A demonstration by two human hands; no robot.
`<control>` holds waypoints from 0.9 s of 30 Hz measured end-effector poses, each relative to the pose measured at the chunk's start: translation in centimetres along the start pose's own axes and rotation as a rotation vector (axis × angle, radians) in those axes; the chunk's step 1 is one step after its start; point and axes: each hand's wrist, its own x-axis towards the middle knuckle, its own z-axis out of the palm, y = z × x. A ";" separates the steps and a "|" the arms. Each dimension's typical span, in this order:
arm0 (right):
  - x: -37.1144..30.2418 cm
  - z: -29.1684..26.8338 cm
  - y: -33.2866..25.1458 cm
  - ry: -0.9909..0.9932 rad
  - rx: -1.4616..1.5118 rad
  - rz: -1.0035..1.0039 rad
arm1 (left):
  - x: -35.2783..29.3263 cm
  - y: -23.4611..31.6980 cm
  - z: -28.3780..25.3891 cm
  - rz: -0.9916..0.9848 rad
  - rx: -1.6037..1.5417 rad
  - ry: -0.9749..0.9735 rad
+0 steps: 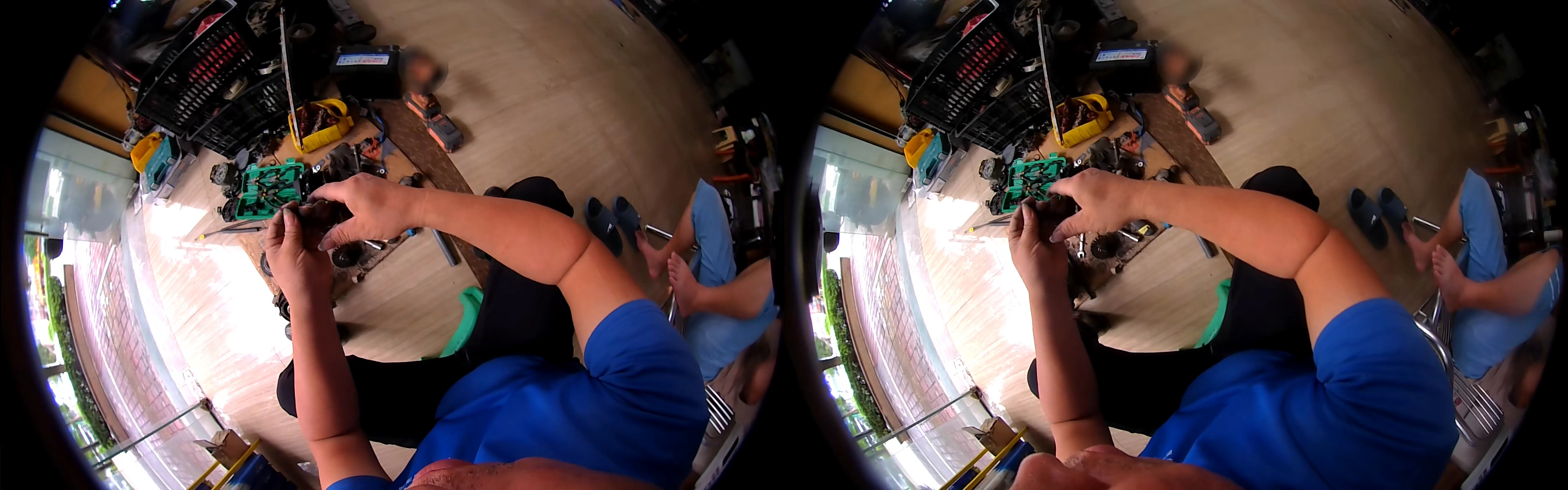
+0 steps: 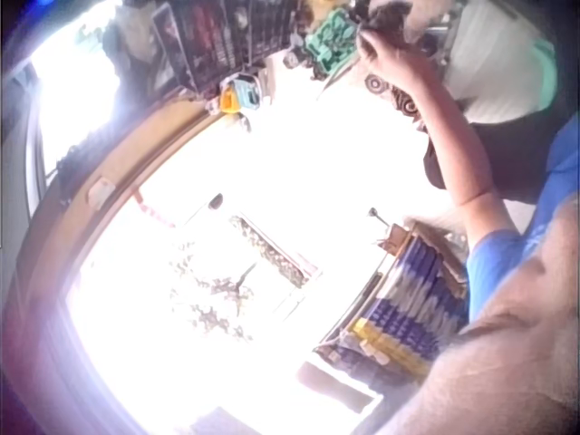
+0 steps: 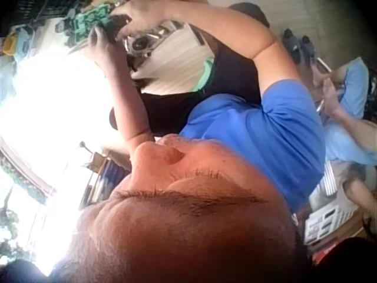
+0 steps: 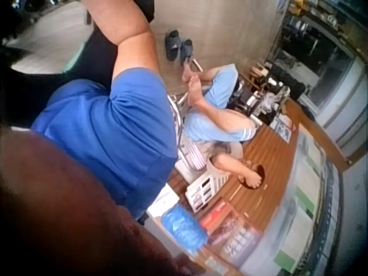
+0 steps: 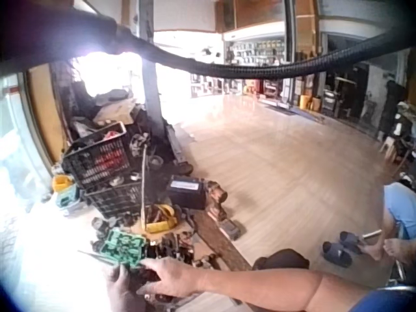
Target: The person assembles or repairs a mechanical assembly by hand, picking up and positioning metal gears and components together.
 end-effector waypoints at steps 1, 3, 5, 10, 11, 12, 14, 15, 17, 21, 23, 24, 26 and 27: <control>0.0 0.1 0.0 -0.004 -0.007 0.026 | -0.1 -0.3 0.0 0.005 0.026 0.018; 0.0 0.3 0.3 -0.010 -0.020 0.070 | -0.1 -0.8 0.3 0.023 0.083 0.052; 0.1 0.6 1.0 0.037 -0.047 0.041 | -0.5 -0.8 0.8 0.021 0.095 0.055; 0.3 0.6 1.4 0.026 0.093 0.116 | -1.0 -0.5 1.7 0.073 0.187 0.058; 0.3 0.7 1.4 0.015 0.149 0.151 | -1.1 -0.5 1.7 0.090 0.201 0.057; 0.3 0.8 1.4 0.010 0.203 0.171 | -1.1 -0.4 1.7 0.099 0.208 0.059; 0.4 1.1 1.4 0.001 0.312 0.210 | -1.3 -0.1 1.8 0.118 0.223 0.063; 0.4 1.3 1.5 0.007 0.340 0.207 | -1.3 0.1 1.8 0.116 0.256 0.055; 0.5 1.7 1.9 0.019 0.394 0.199 | -1.2 0.6 2.0 0.114 0.322 0.040; 0.6 1.8 1.9 0.061 0.335 0.192 | -0.9 2.5 1.6 0.057 0.504 0.005; 0.3 1.3 1.2 0.078 0.211 0.177 | -0.8 3.0 1.3 0.092 0.653 0.015; 0.2 1.2 1.0 0.081 0.167 0.168 | -0.8 3.0 1.2 0.105 0.654 0.012; -0.1 1.3 0.7 0.093 0.071 0.144 | -0.7 2.6 0.6 0.139 0.654 -0.001; -0.1 1.3 0.6 0.099 0.067 0.143 | -0.8 2.3 0.8 0.156 0.607 0.041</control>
